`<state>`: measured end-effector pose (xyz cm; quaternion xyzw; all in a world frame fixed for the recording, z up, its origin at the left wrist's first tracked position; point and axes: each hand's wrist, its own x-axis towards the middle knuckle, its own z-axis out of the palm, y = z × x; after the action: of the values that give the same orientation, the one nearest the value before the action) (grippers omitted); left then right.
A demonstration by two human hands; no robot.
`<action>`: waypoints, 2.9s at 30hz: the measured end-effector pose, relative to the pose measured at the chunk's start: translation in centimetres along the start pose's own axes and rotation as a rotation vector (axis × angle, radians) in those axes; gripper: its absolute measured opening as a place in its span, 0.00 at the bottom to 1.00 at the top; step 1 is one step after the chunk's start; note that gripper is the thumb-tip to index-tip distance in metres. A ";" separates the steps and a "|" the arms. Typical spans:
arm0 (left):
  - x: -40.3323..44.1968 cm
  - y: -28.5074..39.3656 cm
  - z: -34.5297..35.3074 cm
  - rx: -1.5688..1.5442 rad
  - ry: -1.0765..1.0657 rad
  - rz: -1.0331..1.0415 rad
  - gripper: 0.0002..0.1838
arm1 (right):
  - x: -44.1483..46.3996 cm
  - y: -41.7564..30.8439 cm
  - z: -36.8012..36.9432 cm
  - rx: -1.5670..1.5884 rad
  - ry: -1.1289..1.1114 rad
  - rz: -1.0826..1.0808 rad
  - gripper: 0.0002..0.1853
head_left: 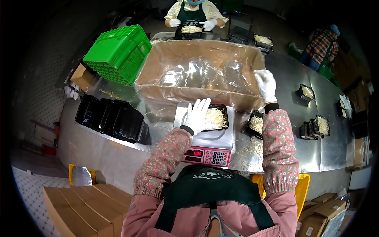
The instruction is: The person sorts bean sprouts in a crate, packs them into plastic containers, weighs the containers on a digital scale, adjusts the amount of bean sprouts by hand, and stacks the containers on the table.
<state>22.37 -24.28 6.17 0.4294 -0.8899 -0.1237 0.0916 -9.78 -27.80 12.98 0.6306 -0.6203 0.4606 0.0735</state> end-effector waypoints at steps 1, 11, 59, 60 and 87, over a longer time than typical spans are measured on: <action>0.0 -0.2 0.5 -0.019 -0.004 0.000 0.65 | -0.9 -0.2 -0.2 -0.044 -0.067 0.041 0.05; -0.3 -4.8 -9.5 -2.039 -0.117 -0.266 0.56 | -0.1 -13.8 -6.4 0.340 -0.380 -0.627 0.10; -3.4 -6.8 5.0 -1.832 0.304 -0.719 0.08 | -14.1 -2.0 12.8 1.035 -0.520 0.884 0.04; -3.5 -6.9 4.9 -1.761 0.261 -0.721 0.08 | -14.0 -2.0 12.7 1.028 -0.536 0.876 0.05; -3.7 -6.7 6.5 -1.490 0.376 -0.604 0.09 | -16.5 -1.2 10.9 1.306 -0.523 0.958 0.06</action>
<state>27.88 -24.47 -2.27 0.4902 -0.3906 -0.6268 0.4628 -0.27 -22.95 -3.71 0.3019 -0.4272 0.5470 -0.6536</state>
